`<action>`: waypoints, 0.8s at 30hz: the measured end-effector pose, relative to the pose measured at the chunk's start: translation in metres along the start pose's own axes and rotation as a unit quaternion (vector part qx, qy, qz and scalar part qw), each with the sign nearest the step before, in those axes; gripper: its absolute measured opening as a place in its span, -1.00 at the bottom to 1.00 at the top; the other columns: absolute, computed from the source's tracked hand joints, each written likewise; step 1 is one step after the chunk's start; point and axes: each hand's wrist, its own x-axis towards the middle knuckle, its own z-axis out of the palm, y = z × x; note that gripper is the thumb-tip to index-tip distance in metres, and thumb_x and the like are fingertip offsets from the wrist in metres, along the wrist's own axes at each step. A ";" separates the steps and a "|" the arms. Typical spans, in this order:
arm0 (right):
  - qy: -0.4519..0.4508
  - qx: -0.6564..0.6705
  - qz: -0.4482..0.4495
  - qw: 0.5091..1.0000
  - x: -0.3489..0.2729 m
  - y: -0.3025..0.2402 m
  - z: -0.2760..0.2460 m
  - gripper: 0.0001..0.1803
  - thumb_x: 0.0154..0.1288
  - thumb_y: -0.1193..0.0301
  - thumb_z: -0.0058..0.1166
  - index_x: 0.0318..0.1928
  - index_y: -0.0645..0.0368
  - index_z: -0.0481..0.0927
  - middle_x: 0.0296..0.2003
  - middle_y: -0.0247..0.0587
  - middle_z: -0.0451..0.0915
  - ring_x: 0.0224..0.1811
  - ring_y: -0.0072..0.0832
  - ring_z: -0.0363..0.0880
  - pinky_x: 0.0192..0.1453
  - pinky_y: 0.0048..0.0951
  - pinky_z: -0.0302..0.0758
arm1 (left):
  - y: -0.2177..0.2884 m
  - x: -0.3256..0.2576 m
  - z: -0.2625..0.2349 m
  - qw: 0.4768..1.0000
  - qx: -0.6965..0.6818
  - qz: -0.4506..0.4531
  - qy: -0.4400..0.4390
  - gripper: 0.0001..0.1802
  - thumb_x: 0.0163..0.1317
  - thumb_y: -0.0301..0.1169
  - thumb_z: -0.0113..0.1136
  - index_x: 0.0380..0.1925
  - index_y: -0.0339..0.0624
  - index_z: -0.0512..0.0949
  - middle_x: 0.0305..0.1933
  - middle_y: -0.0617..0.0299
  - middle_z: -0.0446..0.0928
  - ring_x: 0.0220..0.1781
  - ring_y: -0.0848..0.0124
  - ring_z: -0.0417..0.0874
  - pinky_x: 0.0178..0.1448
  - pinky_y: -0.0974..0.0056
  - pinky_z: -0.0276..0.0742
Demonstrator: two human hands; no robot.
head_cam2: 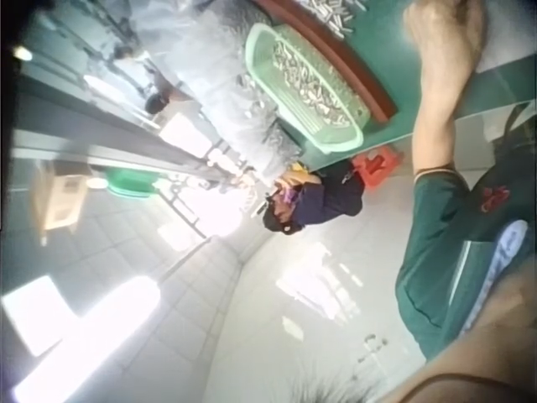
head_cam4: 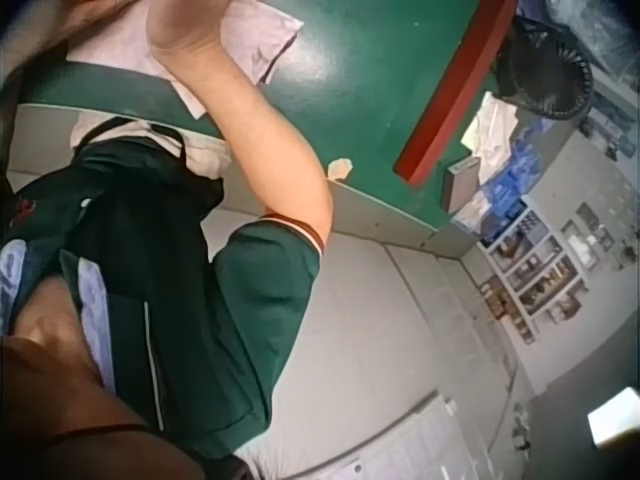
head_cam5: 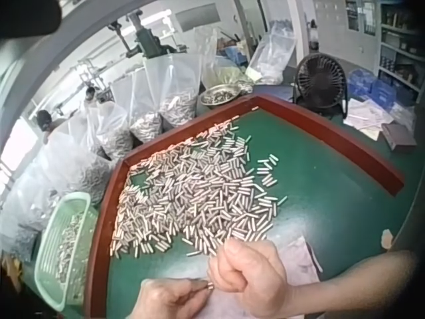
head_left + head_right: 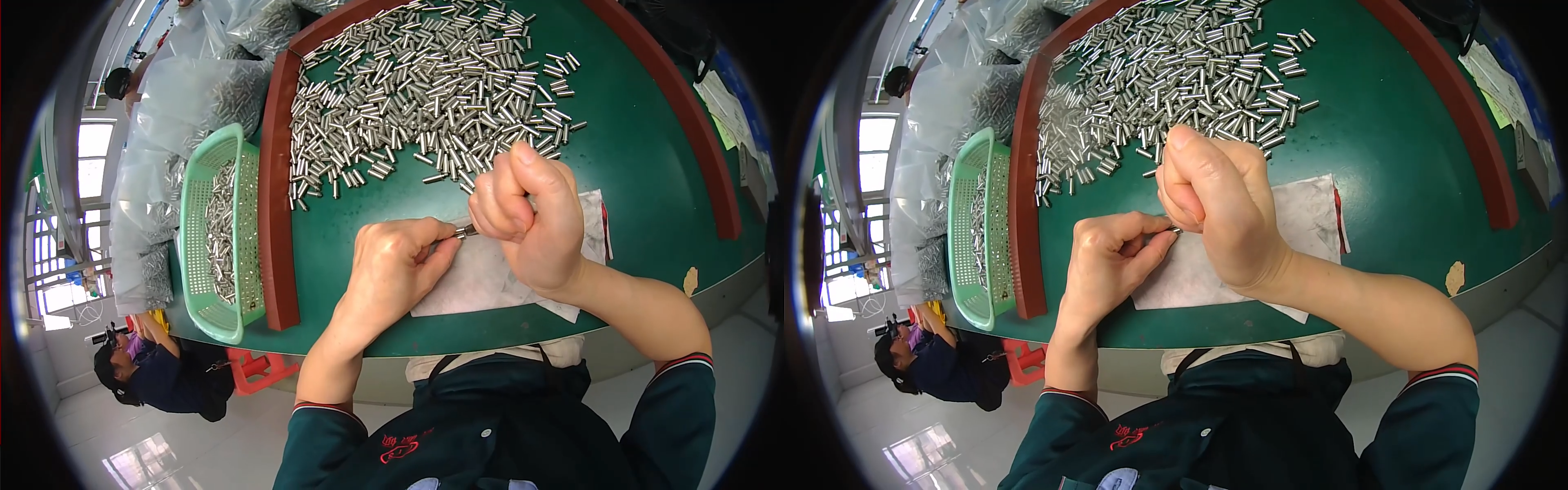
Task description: Wiping small cylindrical metal components with a cloth at a factory workbench.
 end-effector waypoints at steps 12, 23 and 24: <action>-0.012 -0.054 -0.035 0.998 -0.006 0.009 0.001 -0.53 0.30 0.31 -0.43 -0.79 0.07 0.06 -0.86 -0.45 0.02 -0.79 -0.67 -0.11 -0.69 -0.58 -0.09 | 0.001 -0.001 0.002 1.000 0.005 0.027 0.003 -0.94 -0.17 -0.55 0.17 -0.64 -0.27 0.49 -0.75 0.12 0.35 -0.71 0.20 0.39 -0.62 0.24 0.27; 0.004 -0.010 -0.012 1.000 0.002 0.000 0.002 -0.53 0.30 0.27 -0.41 -0.79 0.07 0.07 -0.86 -0.44 0.03 -0.81 -0.67 -0.13 -0.71 -0.58 -0.13 | -0.007 0.004 0.011 0.973 0.160 0.161 0.038 -0.83 -0.16 -0.55 0.12 -0.71 -0.21 0.30 -0.78 0.19 0.33 -0.72 0.24 0.41 -0.62 0.23 0.30; 0.001 -0.012 -0.013 1.000 0.002 0.000 0.001 -0.53 0.30 0.27 -0.41 -0.79 0.07 0.07 -0.86 -0.44 0.03 -0.81 -0.67 -0.13 -0.71 -0.58 -0.13 | -0.008 0.005 0.010 0.973 0.160 0.162 0.042 -0.83 -0.16 -0.55 0.12 -0.71 -0.21 0.30 -0.78 0.19 0.33 -0.72 0.24 0.41 -0.62 0.23 0.30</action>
